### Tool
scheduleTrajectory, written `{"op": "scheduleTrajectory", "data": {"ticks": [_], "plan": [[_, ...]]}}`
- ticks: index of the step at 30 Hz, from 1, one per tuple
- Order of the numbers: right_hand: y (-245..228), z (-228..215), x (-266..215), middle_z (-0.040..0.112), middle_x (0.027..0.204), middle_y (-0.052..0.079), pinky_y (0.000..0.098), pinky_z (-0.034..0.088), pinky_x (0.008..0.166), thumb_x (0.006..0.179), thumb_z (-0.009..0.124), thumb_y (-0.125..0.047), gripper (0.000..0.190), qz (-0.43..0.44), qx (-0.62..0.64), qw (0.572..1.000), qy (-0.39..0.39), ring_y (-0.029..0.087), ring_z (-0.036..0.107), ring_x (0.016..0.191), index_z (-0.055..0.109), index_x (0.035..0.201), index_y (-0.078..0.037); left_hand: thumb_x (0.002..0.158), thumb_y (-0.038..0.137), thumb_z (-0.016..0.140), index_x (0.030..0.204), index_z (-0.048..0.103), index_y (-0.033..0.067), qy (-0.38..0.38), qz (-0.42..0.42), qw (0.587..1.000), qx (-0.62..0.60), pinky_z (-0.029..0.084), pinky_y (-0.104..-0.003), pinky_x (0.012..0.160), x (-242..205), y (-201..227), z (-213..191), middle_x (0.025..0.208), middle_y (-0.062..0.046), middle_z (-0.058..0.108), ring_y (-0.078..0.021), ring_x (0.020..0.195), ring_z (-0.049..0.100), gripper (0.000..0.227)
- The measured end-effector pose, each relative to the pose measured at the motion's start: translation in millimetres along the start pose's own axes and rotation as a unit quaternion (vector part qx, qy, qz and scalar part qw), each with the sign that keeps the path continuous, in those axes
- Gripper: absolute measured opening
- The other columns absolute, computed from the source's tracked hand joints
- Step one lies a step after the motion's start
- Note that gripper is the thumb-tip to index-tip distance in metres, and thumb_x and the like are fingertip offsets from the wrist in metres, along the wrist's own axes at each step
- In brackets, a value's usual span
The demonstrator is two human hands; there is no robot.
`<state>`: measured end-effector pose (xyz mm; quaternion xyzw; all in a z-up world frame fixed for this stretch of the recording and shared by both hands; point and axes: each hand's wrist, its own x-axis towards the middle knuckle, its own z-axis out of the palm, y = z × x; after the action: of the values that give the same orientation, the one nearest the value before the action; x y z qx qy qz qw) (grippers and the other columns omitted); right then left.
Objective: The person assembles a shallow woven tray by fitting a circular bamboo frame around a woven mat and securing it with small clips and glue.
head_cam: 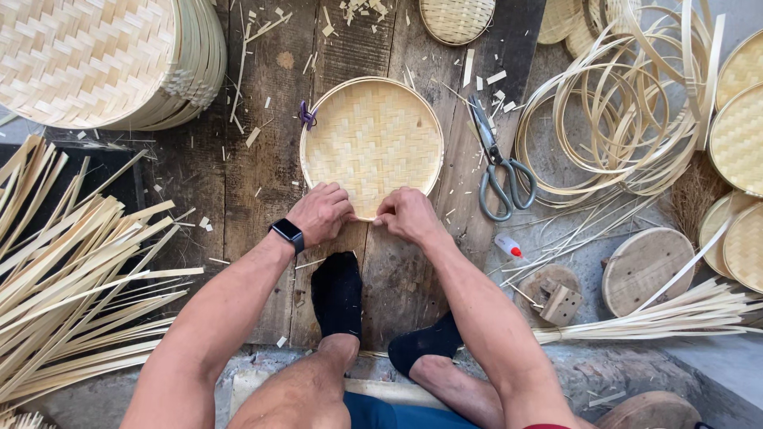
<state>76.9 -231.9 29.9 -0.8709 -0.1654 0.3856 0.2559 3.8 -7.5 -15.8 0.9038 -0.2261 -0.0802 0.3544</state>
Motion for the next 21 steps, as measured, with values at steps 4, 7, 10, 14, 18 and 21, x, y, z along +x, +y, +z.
{"op": "scheduleTrajectory", "data": {"ticks": [4,7,10,14,18,21], "plan": [[-4,-5,5,0.075,0.089,0.002,0.0354,0.061,0.084,0.067,0.088,-0.022,0.030,0.122,0.058,0.990,-0.036,0.017,0.073,0.085,0.077,0.092,-0.011,0.084,0.022,0.078,0.084,0.074,0.0084,-0.023,-0.012,0.998,-0.055,0.050,-0.039,0.082,2,-6,-6,0.085,-0.004,0.067,-0.0244,0.088,0.061,0.014],[-3,-5,-5,0.073,0.090,0.002,0.0347,0.055,0.084,0.072,0.086,-0.021,0.025,0.033,0.017,0.999,0.005,0.016,0.066,0.085,0.078,0.092,-0.011,0.081,0.026,0.080,0.081,0.075,0.0097,-0.078,-0.048,0.994,-0.060,0.051,-0.039,0.082,14,-8,-14,0.081,-0.004,0.066,-0.0232,0.085,0.061,0.017],[3,17,-21,0.072,0.088,0.002,0.0353,0.046,0.087,0.082,0.078,-0.013,0.010,-0.132,-0.067,0.986,0.075,0.018,0.060,0.087,0.078,0.092,-0.011,0.083,0.028,0.078,0.082,0.073,0.0099,-0.065,-0.031,0.996,-0.043,0.051,-0.039,0.083,10,-7,-13,0.082,-0.004,0.066,-0.0227,0.086,0.061,0.019],[18,28,-14,0.069,0.091,0.001,0.0347,0.045,0.085,0.090,0.072,-0.014,0.004,-0.204,-0.144,0.964,0.094,0.018,0.058,0.090,0.073,0.090,-0.010,0.096,0.034,0.069,0.094,0.069,0.0069,-0.061,0.055,0.992,0.098,0.051,-0.039,0.084,-5,-13,-18,0.090,-0.008,0.064,-0.0236,0.088,0.059,0.028],[28,22,-14,0.068,0.091,0.001,0.0365,0.045,0.085,0.088,0.072,-0.016,0.005,-0.225,-0.140,0.962,0.070,0.018,0.057,0.088,0.072,0.088,-0.011,0.097,0.022,0.060,0.100,0.066,0.0083,-0.028,0.064,0.987,0.147,0.048,-0.041,0.097,-22,-19,-16,0.097,-0.007,0.063,-0.0233,0.099,0.060,0.015],[15,26,-12,0.064,0.092,0.006,0.0383,0.046,0.084,0.090,0.072,-0.019,0.015,-0.312,-0.062,0.943,0.095,0.022,0.057,0.088,0.069,0.099,-0.008,0.099,0.021,0.057,0.104,0.065,0.0062,-0.027,0.057,0.983,0.170,0.045,-0.040,0.100,-15,-12,-4,0.100,-0.010,0.063,-0.0243,0.101,0.058,0.017]]}}
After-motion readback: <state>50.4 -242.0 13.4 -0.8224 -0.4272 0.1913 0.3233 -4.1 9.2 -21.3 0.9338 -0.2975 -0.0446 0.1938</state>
